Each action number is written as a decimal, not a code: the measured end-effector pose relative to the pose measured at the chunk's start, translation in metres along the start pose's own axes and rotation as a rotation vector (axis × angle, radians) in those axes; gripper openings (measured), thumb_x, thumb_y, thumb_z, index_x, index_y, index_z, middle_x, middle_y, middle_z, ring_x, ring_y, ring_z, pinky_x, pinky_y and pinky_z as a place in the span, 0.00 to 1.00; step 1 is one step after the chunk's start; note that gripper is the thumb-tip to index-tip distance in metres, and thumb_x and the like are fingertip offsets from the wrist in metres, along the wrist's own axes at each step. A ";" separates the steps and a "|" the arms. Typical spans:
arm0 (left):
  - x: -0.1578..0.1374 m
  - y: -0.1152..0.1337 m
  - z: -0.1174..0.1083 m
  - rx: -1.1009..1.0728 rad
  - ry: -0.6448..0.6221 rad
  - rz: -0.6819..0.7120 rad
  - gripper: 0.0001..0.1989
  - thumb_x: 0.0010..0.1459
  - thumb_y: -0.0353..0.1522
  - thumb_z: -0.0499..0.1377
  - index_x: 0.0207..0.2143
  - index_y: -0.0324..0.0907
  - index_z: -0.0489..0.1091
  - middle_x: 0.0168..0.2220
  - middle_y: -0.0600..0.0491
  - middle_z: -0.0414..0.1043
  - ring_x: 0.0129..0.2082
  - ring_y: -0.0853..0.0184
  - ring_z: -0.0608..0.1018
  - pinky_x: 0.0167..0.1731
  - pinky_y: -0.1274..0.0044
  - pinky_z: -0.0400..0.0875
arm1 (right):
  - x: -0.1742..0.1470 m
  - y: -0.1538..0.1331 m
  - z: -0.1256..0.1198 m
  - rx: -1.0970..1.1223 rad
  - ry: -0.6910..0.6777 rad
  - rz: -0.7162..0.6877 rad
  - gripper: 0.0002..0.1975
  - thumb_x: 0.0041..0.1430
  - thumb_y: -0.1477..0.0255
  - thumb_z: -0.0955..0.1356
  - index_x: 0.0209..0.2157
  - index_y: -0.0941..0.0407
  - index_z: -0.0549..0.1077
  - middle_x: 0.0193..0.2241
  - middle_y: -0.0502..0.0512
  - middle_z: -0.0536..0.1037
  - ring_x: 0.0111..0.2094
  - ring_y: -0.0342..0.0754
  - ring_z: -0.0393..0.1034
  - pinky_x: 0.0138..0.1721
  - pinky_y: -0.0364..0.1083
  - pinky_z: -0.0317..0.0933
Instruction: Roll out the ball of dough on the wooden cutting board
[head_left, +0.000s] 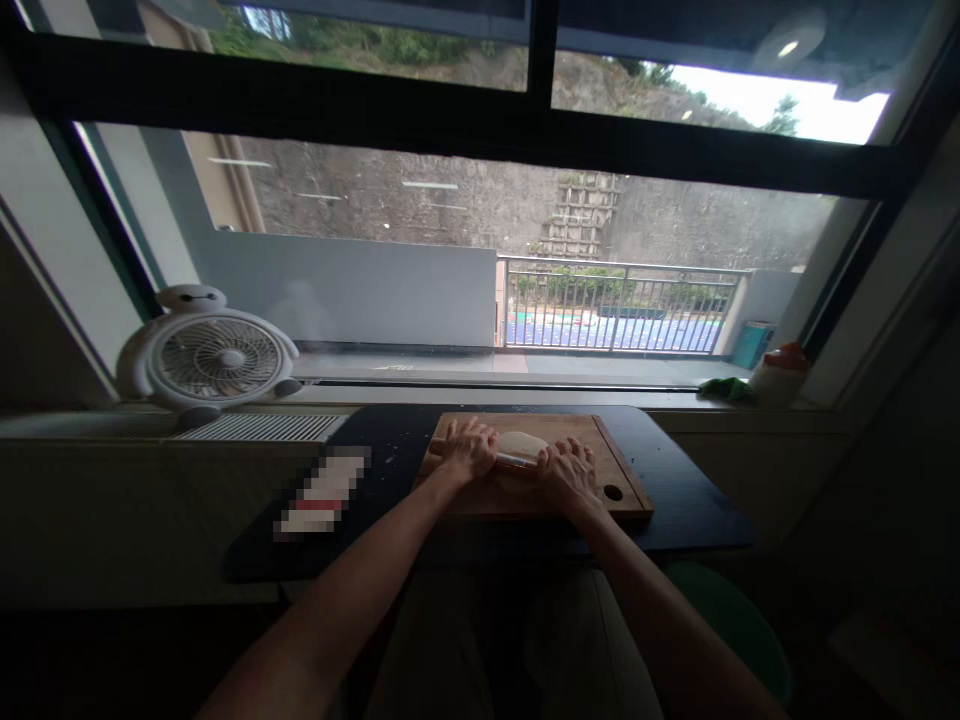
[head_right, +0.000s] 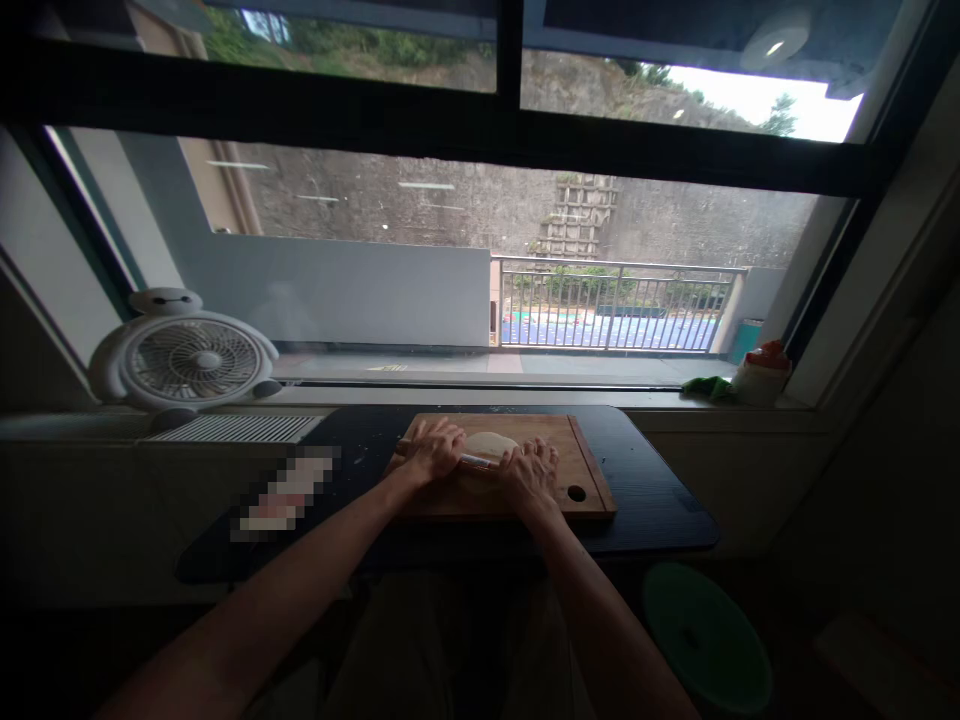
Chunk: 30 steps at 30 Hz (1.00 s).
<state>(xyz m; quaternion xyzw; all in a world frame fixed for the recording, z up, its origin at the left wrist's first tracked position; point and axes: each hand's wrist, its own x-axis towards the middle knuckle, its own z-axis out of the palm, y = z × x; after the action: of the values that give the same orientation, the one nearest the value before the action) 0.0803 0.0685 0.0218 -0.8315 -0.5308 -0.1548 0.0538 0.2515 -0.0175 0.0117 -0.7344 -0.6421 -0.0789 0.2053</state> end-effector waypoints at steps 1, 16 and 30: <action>0.012 0.000 0.001 -0.004 -0.016 -0.015 0.20 0.63 0.39 0.40 0.45 0.47 0.69 0.54 0.51 0.66 0.59 0.58 0.59 0.57 0.57 0.44 | 0.004 0.000 0.001 0.005 -0.015 0.003 0.24 0.65 0.64 0.51 0.42 0.57 0.73 0.50 0.62 0.69 0.58 0.55 0.50 0.56 0.56 0.37; -0.012 -0.036 0.009 -0.047 -0.039 0.015 0.23 0.64 0.38 0.37 0.49 0.47 0.67 0.57 0.56 0.63 0.63 0.61 0.53 0.59 0.58 0.41 | -0.072 -0.045 0.007 0.011 0.081 -0.272 0.24 0.61 0.77 0.54 0.59 0.61 0.58 0.57 0.62 0.62 0.61 0.54 0.45 0.59 0.55 0.37; 0.050 0.006 0.021 -0.094 -0.013 -0.068 0.18 0.65 0.37 0.43 0.51 0.44 0.65 0.57 0.49 0.62 0.61 0.57 0.56 0.57 0.59 0.50 | -0.051 -0.028 -0.005 0.099 0.044 -0.224 0.16 0.65 0.72 0.54 0.47 0.56 0.68 0.44 0.59 0.73 0.52 0.53 0.60 0.52 0.51 0.49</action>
<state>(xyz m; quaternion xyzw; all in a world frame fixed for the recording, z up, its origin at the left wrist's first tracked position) 0.1088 0.1144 0.0177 -0.8157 -0.5511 -0.1759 0.0057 0.2166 -0.0634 0.0025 -0.6453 -0.7184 -0.0858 0.2452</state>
